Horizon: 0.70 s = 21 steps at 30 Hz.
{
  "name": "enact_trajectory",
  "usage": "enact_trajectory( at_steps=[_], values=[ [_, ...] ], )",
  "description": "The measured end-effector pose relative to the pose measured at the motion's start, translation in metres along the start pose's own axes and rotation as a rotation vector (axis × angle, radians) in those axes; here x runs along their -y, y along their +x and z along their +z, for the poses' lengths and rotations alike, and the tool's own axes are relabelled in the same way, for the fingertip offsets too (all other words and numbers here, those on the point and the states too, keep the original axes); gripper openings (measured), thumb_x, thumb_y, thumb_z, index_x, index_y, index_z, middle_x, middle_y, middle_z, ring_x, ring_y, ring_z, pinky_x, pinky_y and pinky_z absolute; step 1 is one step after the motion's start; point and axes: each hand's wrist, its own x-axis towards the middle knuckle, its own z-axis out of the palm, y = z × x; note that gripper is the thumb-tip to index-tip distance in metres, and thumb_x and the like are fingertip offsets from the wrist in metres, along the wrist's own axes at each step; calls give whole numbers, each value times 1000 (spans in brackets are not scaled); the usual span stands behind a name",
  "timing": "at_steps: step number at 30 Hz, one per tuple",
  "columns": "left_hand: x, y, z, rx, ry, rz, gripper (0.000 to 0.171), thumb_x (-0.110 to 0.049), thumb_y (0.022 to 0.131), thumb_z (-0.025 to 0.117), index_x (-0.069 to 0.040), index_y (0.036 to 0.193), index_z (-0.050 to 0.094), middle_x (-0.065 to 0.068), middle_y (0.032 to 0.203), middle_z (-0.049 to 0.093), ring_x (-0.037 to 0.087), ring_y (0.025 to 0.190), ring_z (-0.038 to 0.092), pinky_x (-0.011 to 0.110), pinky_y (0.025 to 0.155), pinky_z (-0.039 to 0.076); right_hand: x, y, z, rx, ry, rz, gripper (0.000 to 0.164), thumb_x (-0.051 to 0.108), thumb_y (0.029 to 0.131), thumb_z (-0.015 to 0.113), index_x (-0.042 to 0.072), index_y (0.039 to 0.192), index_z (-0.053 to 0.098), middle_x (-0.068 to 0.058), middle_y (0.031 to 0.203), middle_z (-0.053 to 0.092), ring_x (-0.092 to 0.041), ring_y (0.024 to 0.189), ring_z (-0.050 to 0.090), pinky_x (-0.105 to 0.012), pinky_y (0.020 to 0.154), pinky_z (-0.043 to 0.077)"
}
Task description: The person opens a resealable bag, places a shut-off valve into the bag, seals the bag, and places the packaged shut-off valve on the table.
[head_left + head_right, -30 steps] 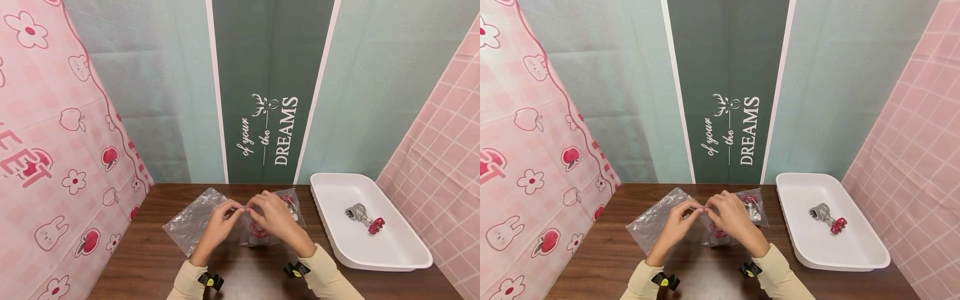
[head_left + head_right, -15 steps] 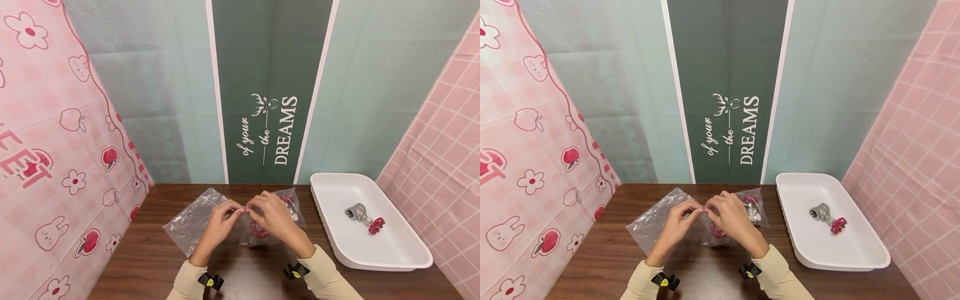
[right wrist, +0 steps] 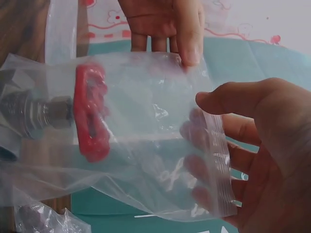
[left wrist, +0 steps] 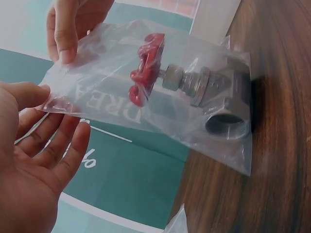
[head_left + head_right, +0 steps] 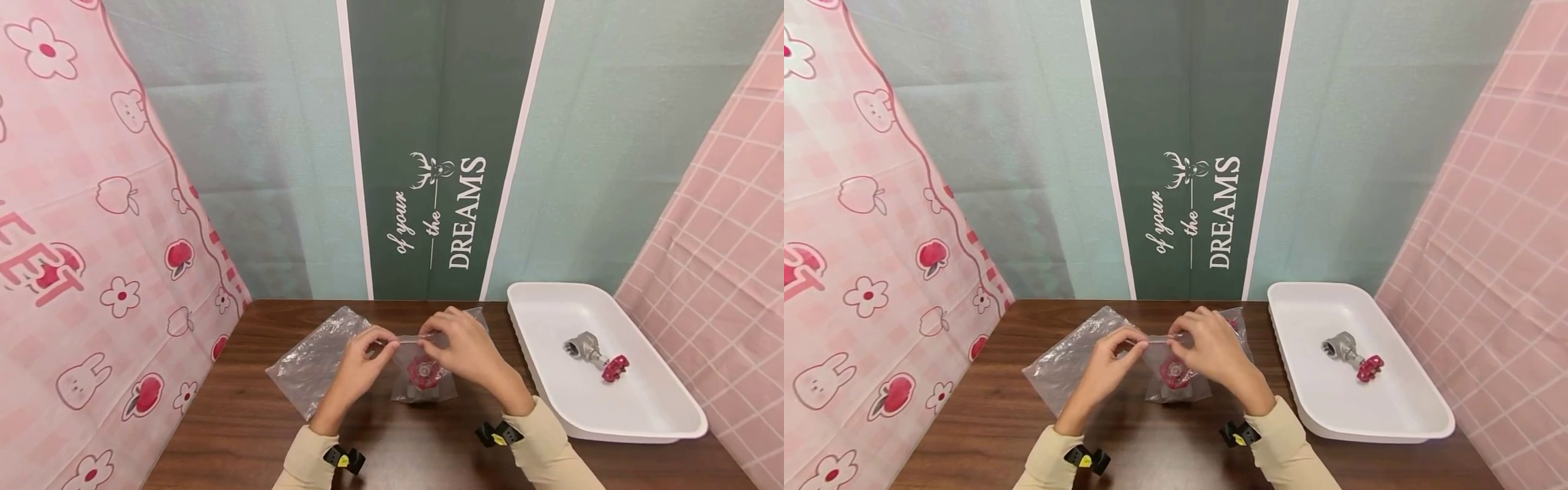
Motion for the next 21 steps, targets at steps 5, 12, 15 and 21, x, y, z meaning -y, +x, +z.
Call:
enact_trajectory(
  at_steps=[5, 12, 15, 21],
  values=[
    [-1, 1, 6, 66, -32, -69, 15, -15, 101, 75, -11, 114, 78, 8, 109, 76, 6, 88, 63, 23, 74, 55, -4, -1, 1, 2, 34, -20, 13, 21, 86, 88, 21, 91, 77, 8, 91, 75, -13, 87, 61, -37, 79, 54],
    [0, 1, 16, 63, -57, -40, 9, -14, 101, 74, -11, 107, 80, 8, 102, 77, 3, 81, 58, 22, 70, 52, -4, -3, 2, -19, 71, -56, 14, 20, 85, 89, 20, 92, 77, 8, 91, 75, -11, 85, 60, -32, 74, 54],
    [1, 1, 18, 42, -69, -28, 7, -14, 101, 75, -11, 105, 80, 7, 101, 78, 3, 85, 60, 21, 72, 52, -4, -4, 3, -23, 83, -67, 14, 18, 85, 89, 20, 92, 77, 8, 92, 75, -11, 85, 60, -31, 73, 53],
    [0, 1, 20, 28, -58, -32, 6, -16, 101, 75, -13, 103, 80, 5, 101, 77, 4, 90, 62, 21, 75, 52, -5, -5, 5, -36, 89, -88, 11, 16, 84, 85, 19, 92, 78, 7, 92, 75, -11, 86, 61, -34, 76, 55]
  ],
)
